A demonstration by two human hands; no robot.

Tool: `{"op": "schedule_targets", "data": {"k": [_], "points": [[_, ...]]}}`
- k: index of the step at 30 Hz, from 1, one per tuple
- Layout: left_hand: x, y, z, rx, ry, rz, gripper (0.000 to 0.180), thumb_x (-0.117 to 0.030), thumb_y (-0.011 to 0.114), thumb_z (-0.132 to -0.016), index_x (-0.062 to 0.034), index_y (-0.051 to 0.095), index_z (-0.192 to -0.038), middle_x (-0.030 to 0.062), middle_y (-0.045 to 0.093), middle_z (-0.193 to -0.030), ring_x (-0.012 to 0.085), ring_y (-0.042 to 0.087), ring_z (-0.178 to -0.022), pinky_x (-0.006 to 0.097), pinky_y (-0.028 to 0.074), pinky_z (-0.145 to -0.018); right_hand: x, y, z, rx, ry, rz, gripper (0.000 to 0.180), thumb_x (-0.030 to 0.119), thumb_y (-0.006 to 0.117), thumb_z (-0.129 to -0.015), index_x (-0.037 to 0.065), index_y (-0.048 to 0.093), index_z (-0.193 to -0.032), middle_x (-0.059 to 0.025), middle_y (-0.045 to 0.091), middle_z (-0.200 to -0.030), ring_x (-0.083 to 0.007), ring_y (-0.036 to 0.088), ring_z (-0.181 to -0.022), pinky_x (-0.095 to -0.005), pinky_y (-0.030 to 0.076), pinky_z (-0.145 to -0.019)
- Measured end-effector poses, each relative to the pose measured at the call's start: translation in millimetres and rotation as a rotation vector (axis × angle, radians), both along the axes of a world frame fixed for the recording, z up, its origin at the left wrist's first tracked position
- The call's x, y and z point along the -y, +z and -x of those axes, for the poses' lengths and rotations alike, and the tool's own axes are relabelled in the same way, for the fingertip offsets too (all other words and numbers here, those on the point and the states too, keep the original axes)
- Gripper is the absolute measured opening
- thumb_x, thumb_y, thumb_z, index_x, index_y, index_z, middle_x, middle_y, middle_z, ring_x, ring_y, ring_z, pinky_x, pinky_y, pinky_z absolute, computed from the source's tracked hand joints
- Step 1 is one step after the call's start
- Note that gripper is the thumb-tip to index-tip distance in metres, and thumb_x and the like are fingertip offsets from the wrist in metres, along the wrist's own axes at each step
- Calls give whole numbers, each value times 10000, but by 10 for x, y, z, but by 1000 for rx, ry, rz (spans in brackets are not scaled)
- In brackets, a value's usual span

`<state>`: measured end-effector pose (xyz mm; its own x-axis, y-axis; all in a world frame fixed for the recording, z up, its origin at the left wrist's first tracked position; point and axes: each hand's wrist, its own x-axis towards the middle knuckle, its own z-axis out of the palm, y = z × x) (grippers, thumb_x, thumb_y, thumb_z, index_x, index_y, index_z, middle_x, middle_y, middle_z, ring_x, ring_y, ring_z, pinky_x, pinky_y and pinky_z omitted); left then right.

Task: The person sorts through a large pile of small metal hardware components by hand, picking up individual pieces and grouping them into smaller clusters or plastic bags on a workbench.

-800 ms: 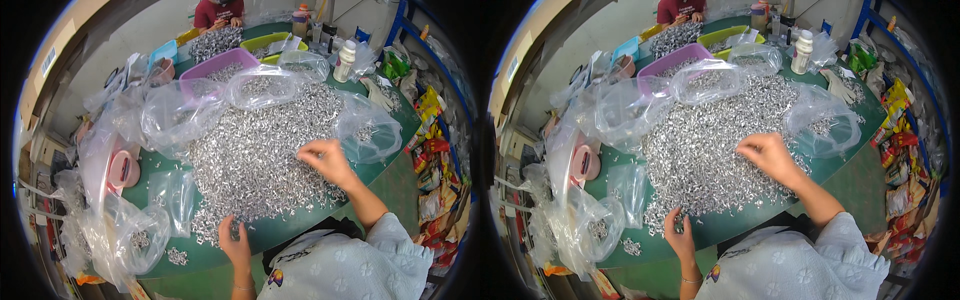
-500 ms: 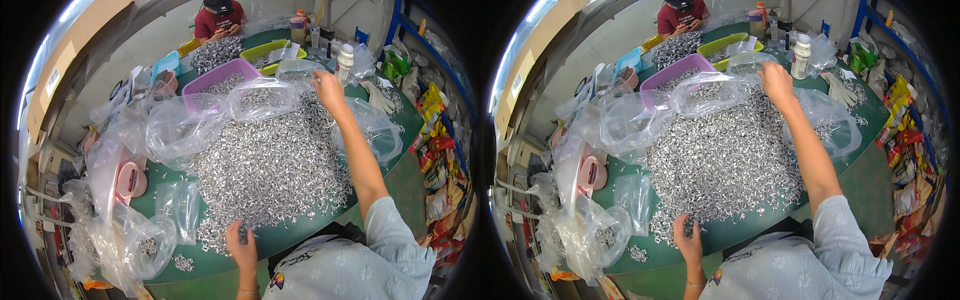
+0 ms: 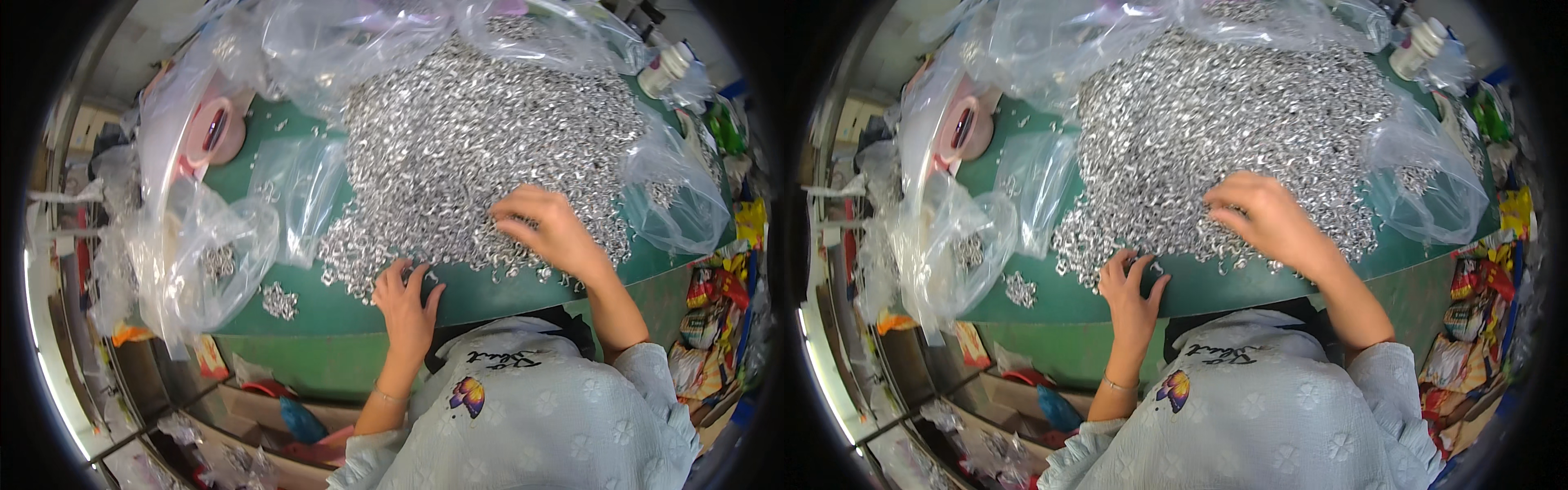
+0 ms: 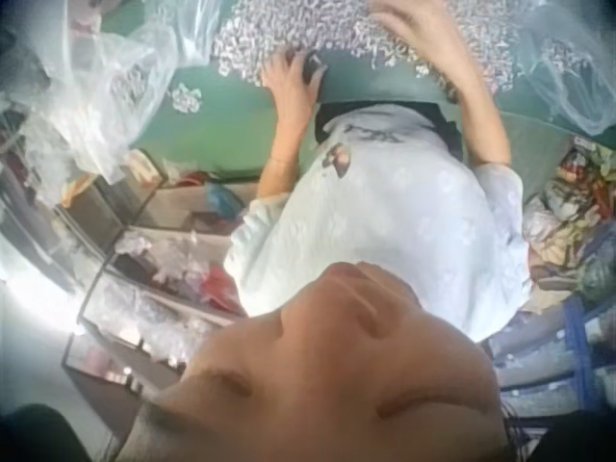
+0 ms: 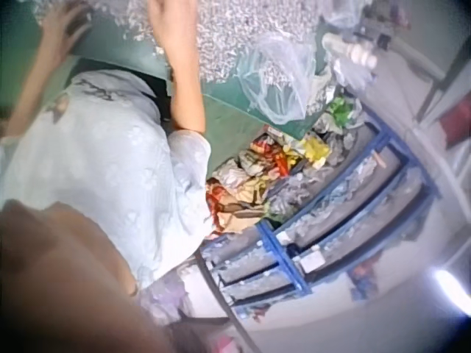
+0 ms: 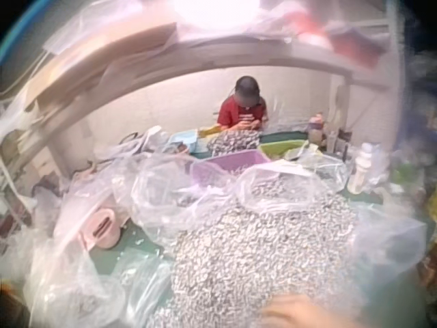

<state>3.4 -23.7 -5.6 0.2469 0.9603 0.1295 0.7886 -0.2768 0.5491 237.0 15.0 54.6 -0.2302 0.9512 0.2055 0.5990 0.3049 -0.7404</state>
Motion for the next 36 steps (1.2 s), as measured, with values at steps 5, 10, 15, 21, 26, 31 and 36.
{"op": "schedule_targets", "data": {"k": [5, 10, 15, 21, 26, 31, 36], "points": [[-39, -43, 176, -41, 191, -65, 251, -47, 655, -718, -76, 579, -956, 89, 470, -1025, 276, 439, -951, 395, 312, -809, 61, -173, 399, 93, 147, 9, 170, 74, 641, -728, 8, 616, -883, -88, 586, -833, -258, 527, -842, -359, 412, -774], [-84, -104, 227, 14, 222, -151, 329, -42, 648, -724, -94, 568, -1039, 89, 472, -1069, 273, 439, -970, 382, 310, -820, 124, -321, 680, 269, 168, -5, 219, 77, 643, -713, 52, 601, -927, -52, 529, -1052, -244, 470, -993, -335, 384, -792], [-204, -93, 4, -68, 33, -184, 408, -57, 666, -716, -109, 557, -1106, 79, 475, -1099, 260, 448, -987, 391, 294, -826, 150, -616, 817, 507, 73, -232, 235, 161, 674, -691, 87, 596, -899, -65, 463, -1201, -290, 389, -1151, -436, 306, -908], [-142, -187, 151, 49, 38, -164, 189, -40, 652, -710, -65, 592, -887, 57, 511, -973, 237, 472, -923, 385, 289, -810, 181, -566, 615, 450, -127, -296, 186, 106, 651, -709, 91, 591, -884, -69, 487, -1156, -289, 408, -1143, -490, 239, -939], [-2, -194, 280, 76, 100, -145, 195, -26, 627, -727, -58, 575, -912, 66, 502, -970, 241, 466, -924, 386, 291, -798, 133, -536, 586, 340, -207, -348, 187, 40, 616, -714, 70, 585, -896, -79, 534, -1044, -277, 461, -1062, -420, 294, -893], [16, -174, 261, 102, 121, -103, 212, -31, 633, -725, -46, 575, -928, 67, 498, -959, 242, 466, -914, 375, 294, -796, 197, -647, 938, 296, 53, -255, 203, 89, 647, -705, 62, 586, -897, -72, 516, -1065, -265, 450, -1064, -427, 296, -891], [111, -79, 275, 77, 144, -55, 258, -44, 653, -717, -43, 581, -965, 71, 488, -971, 241, 460, -916, 369, 297, -803, 208, -686, 946, 380, 77, -194, 165, 136, 663, -701, 56, 608, -834, -65, 507, -1092, -252, 417, -1106, -433, 286, -915]]}}
